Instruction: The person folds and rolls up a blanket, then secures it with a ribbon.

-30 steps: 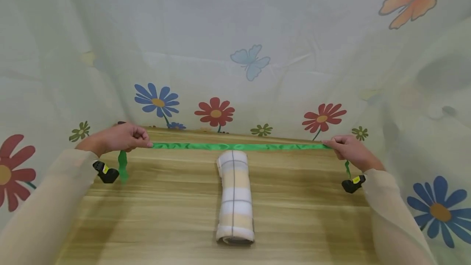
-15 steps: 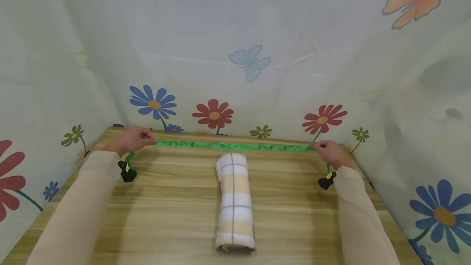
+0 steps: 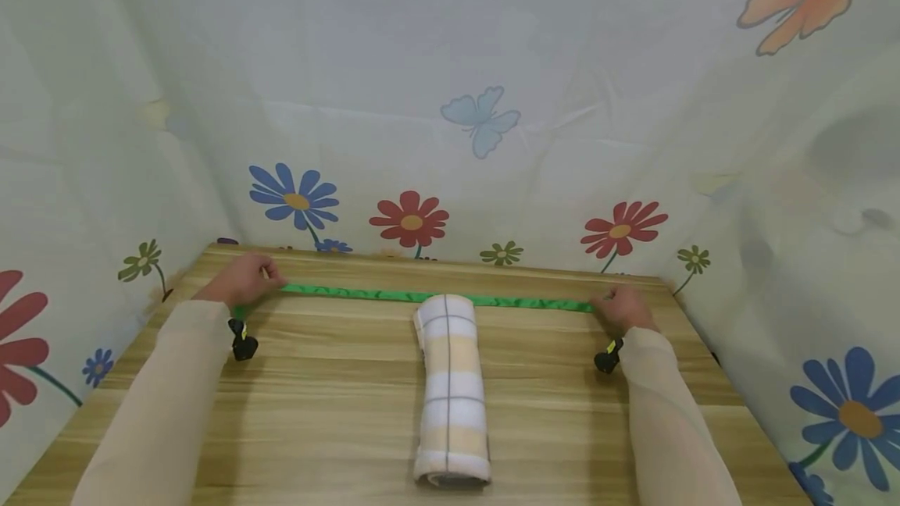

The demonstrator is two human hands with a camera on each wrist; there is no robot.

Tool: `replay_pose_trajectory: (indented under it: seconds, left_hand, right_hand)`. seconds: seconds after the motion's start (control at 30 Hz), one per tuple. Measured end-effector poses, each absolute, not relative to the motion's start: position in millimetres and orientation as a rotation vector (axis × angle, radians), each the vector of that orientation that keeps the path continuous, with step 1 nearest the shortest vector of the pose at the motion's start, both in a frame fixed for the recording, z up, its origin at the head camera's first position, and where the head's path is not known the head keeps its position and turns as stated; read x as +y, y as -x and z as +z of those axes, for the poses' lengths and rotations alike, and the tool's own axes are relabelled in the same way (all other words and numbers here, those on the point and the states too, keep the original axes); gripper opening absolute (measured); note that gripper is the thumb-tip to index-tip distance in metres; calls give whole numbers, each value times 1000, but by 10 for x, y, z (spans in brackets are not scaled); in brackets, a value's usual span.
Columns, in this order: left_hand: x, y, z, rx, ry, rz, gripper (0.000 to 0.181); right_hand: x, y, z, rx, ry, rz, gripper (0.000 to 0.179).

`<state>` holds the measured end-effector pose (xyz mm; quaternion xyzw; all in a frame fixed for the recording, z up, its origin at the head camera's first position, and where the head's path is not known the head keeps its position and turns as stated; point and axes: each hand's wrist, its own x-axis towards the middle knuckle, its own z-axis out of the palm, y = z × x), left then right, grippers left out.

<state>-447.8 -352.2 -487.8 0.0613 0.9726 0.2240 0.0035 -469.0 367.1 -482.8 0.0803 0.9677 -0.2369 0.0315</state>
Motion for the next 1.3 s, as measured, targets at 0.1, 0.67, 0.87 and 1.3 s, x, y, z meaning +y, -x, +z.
replay_pose_trajectory:
  seconds: [0.1, 0.67, 0.87, 1.3]
  left_hand:
    - [-3519, 4439, -4902, 3050, -170, 664, 30]
    - [-3651, 4353, -4956, 3062, -41, 534, 60]
    - [-3647, 4332, -4963, 3086, -94, 531, 47]
    - [-3830, 4337, -5012, 3103, -187, 530, 35]
  right_hand:
    - [3688, 4709, -4883, 2993, -295, -686, 36]
    - [3880, 4649, -4899, 2978, -403, -617, 47]
    - [3948, 4608, -4911, 2964, -402, -591, 51]
    - [4068, 4559, -4930, 2978, -407, -538, 51]
